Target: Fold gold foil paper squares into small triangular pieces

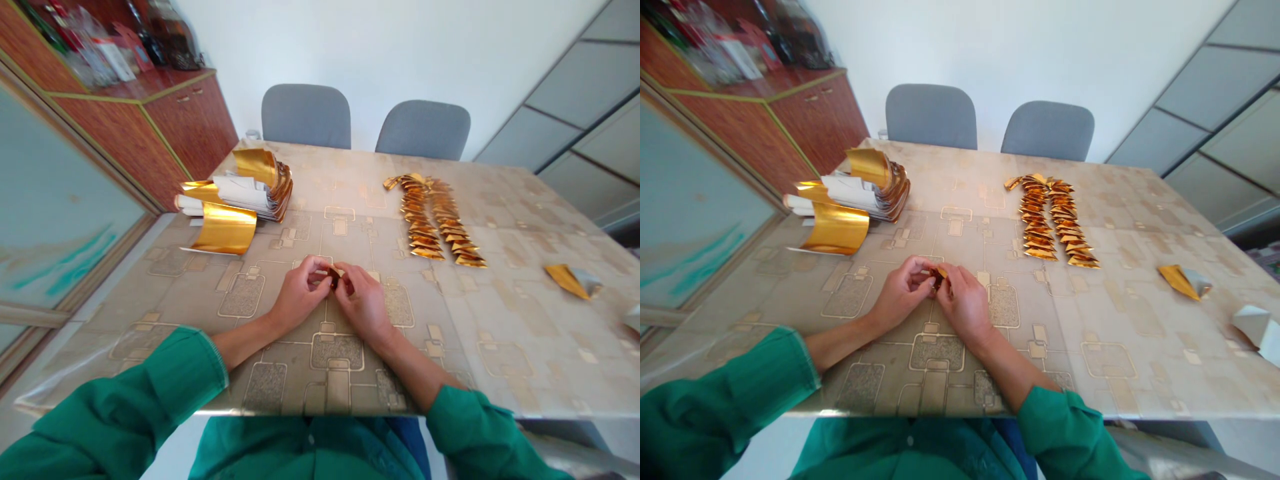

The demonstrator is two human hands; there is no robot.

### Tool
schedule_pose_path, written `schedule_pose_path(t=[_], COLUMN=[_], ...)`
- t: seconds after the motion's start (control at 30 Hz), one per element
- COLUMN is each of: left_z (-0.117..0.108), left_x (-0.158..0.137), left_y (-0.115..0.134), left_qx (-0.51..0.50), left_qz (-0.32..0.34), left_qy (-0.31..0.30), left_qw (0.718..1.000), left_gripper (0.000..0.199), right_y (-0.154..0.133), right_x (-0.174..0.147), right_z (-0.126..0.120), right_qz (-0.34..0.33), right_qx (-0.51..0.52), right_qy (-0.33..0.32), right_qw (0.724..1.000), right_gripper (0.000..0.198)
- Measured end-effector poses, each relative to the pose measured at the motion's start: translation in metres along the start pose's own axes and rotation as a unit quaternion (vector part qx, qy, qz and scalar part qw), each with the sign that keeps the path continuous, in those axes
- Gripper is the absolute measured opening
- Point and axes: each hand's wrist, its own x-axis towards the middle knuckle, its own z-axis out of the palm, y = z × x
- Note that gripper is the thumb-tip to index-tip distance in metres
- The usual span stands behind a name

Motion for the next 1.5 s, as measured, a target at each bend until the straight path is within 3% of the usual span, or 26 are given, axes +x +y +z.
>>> schedule_pose_path(t=[0.17, 0.4, 0.6, 0.83, 0.97, 1.17, 1.33, 1.5], left_z=[0.002, 0.000, 0.003, 0.001, 0.001, -0.006, -0.007, -0.003], left_x=[0.000, 0.002, 0.000, 0.001, 0.001, 0.007, 0.006, 0.002], left_y=[-0.001, -0.003, -0.006, -0.006, -0.007, -0.008, -0.006, -0.006], left_qx=[-0.004, -0.006, -0.042, -0.023, -0.023, 0.104, 0.120, 0.142], left_qz=[-0.004, 0.020, -0.045, -0.027, -0.033, 0.035, 0.027, 0.024], left_qy=[-0.008, 0.035, 0.008, 0.022, 0.019, 0.048, 0.062, 0.037], left_qw=[1.000, 0.999, 0.998, 0.999, 0.999, 0.993, 0.991, 0.989], left_gripper=[0.018, 0.016, 0.020, 0.026, 0.018, 0.005, 0.005, 0.009], right_y=[0.000, -0.009, -0.004, -0.006, -0.008, -0.006, 0.000, 0.003], right_x=[0.001, -0.001, -0.001, -0.003, -0.002, 0.002, 0.000, 0.001], right_z=[-0.001, 0.004, 0.007, 0.009, 0.008, 0.003, 0.004, 0.004], right_qz=[-0.017, -0.011, -0.006, -0.033, 0.009, 0.029, 0.058, 0.080], right_qx=[-0.072, -0.219, -0.268, -0.263, -0.268, -0.235, -0.178, -0.210], right_qy=[-0.028, -0.062, -0.035, -0.037, -0.052, -0.051, -0.049, -0.060], right_qw=[0.997, 0.974, 0.963, 0.964, 0.962, 0.970, 0.981, 0.973], right_gripper=[0.025, 0.025, 0.034, 0.026, 0.021, 0.020, 0.023, 0.019])
